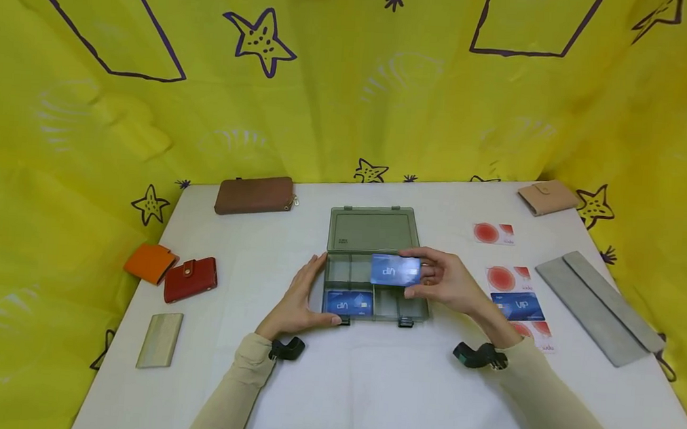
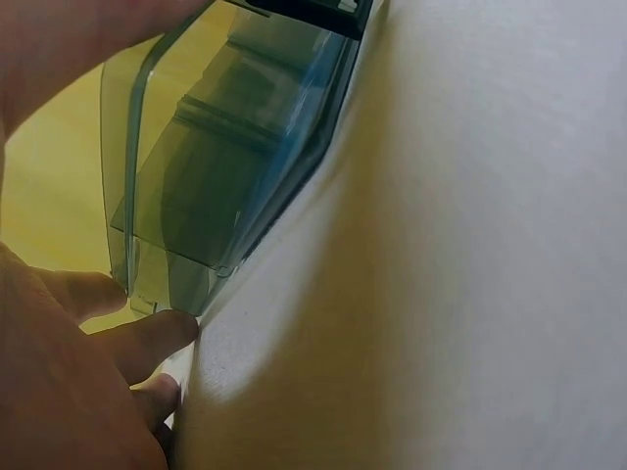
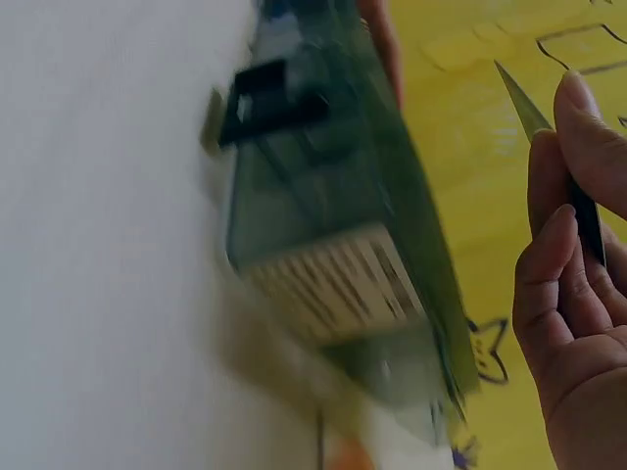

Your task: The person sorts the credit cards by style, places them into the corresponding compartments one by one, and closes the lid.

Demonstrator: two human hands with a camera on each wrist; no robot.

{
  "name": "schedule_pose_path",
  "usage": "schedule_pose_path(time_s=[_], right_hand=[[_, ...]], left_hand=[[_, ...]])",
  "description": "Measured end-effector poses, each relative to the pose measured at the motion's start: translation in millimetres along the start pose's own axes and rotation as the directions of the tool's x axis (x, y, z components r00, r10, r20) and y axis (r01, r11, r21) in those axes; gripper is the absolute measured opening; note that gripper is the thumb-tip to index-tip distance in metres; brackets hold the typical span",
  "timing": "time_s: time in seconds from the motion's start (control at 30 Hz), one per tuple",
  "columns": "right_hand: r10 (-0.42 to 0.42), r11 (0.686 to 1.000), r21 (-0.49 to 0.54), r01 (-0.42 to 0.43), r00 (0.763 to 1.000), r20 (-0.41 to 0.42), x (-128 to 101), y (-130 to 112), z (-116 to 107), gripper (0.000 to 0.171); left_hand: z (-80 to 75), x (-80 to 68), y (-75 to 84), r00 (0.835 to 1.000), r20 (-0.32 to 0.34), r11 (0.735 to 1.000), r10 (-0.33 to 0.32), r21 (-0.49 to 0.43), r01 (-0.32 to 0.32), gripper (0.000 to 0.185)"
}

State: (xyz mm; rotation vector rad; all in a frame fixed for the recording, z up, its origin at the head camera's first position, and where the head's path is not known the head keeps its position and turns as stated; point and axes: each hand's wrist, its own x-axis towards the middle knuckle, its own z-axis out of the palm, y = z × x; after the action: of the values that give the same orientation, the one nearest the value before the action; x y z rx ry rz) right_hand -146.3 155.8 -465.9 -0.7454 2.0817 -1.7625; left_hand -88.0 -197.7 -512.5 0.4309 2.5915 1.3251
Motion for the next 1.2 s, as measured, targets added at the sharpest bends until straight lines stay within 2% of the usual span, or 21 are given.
schedule_pose_path(time_s=[0.13,0.23,0.33,0.47,0.57,0.7,0.8,0.87,1.03,1.2], right_hand=[[-0.024,0.994,-0.105,0.030,0.998,0.055,13,2,23,0.071],[-0.046,0.974,-0.218,0.063,0.995,0.085,19,1,38,0.072],[-0.069,0.937,-0.337,0.096,0.994,0.090,23,-1,48,0.073],[-0.111,0.865,-0.478,0.153,0.987,0.116,27,-3,57,0.072],[-0.130,0.827,-0.527,0.193,0.979,0.155,29,-2,61,0.073],[-0.130,0.833,-0.516,0.200,0.977,0.169,28,-3,61,0.083],[-0.117,0.848,-0.501,0.172,0.983,0.139,22,-6,50,0.086],[-0.123,0.848,-0.507,0.155,0.988,0.097,14,-7,34,0.083],[-0.145,0.820,-0.563,0.105,0.989,-0.026,-17,-5,-25,0.072],[-0.077,0.783,-0.621,-0.032,0.986,-0.149,-62,0,-82,0.065]], left_hand=[[0.6,0.2,0.2,1.000,0.000,1.000,-0.002,0.000,0.002,0.132],[1.1,0.3,0.7,1.000,-0.006,1.000,0.003,0.001,-0.003,0.131],[1.2,0.4,0.9,1.000,-0.009,1.000,0.003,0.002,-0.003,0.131],[0.7,0.2,0.8,1.000,-0.006,1.000,-0.007,0.003,0.007,0.131],[0.1,-0.2,0.7,1.000,-0.005,1.000,-0.010,0.005,0.010,0.131],[0.0,-0.1,0.7,1.000,-0.008,1.000,-0.005,0.001,0.005,0.130],[0.9,0.3,0.3,1.000,-0.008,1.000,-0.005,-0.001,0.005,0.131],[2.1,1.1,0.3,1.000,-0.007,1.000,-0.007,0.001,0.007,0.131],[3.3,1.7,-1.1,1.000,-0.017,1.000,-0.001,0.004,0.001,0.131],[2.5,1.6,0.3,1.000,-0.018,1.000,-0.002,0.013,0.002,0.131]])
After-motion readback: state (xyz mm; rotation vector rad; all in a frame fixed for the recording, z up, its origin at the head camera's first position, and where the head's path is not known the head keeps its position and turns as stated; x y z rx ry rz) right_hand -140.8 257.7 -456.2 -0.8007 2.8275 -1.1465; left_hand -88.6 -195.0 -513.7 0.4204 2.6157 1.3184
